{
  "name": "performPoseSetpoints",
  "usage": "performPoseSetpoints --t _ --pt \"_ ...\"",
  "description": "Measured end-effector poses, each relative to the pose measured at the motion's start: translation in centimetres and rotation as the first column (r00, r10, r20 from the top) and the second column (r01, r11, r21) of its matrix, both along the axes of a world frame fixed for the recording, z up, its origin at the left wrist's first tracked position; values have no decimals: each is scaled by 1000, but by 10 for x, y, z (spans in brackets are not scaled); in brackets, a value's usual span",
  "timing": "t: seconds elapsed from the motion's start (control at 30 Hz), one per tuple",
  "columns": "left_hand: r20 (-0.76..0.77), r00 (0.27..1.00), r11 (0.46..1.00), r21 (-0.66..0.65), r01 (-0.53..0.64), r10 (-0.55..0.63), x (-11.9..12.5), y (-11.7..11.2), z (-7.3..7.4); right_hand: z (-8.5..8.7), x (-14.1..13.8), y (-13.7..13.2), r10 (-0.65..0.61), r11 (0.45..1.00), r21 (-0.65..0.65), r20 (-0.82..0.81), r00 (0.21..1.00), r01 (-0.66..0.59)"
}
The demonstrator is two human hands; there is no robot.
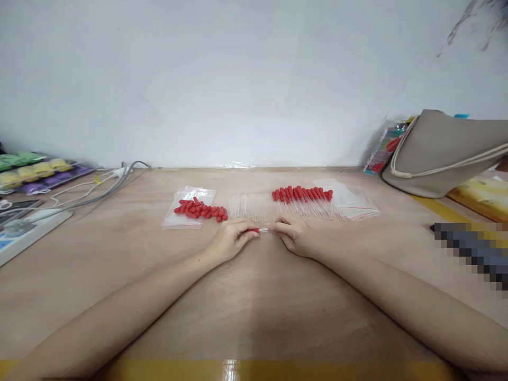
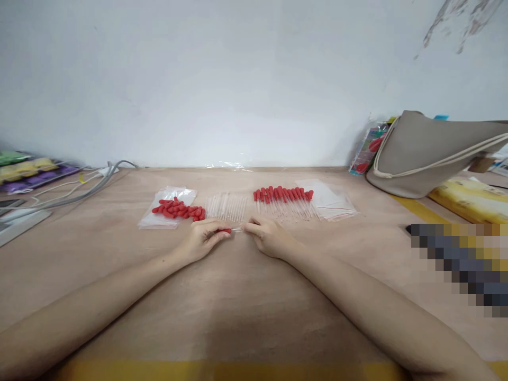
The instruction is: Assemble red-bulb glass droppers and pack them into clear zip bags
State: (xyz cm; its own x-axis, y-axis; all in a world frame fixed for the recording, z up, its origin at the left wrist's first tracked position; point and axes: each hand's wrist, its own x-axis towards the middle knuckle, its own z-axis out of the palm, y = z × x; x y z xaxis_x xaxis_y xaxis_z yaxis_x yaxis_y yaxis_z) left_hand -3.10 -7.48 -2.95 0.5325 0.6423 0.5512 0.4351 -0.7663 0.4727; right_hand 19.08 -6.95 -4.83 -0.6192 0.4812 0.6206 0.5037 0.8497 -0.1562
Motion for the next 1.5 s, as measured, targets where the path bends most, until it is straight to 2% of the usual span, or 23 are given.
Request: performPoseSetpoints --t 0.3,0.6,0.77,0.97,1.17,1.4,1.5 --pt "-110 993 985 170 -26 45 0 2 -7 6 -7 -10 -123 976 194 102 987 102" --pt "-45 994 983 156 -92 100 0 2 -3 9 -8 -6 -204 926 346 112 973 154" --pt "-19 997 990 124 -67 70 3 1 0 9 -11 -4 -162 933 336 67 985 130" --pt "-23 1000 987 161 -13 17 4 -1 0 10 -15 -6 -148 928 355 85 985 109" --pt "-55 998 985 173 -6 15 4 2 -3 12 -20 -6 -116 944 317 66 991 89" --pt "-85 991 979 183 -91 108 0 9 -3 18 -23 -9 -277 924 320 189 942 208" --pt "-81 983 970 193 -150 168 -1 8 -2 28 -17 -4 -401 906 221 169 900 362"
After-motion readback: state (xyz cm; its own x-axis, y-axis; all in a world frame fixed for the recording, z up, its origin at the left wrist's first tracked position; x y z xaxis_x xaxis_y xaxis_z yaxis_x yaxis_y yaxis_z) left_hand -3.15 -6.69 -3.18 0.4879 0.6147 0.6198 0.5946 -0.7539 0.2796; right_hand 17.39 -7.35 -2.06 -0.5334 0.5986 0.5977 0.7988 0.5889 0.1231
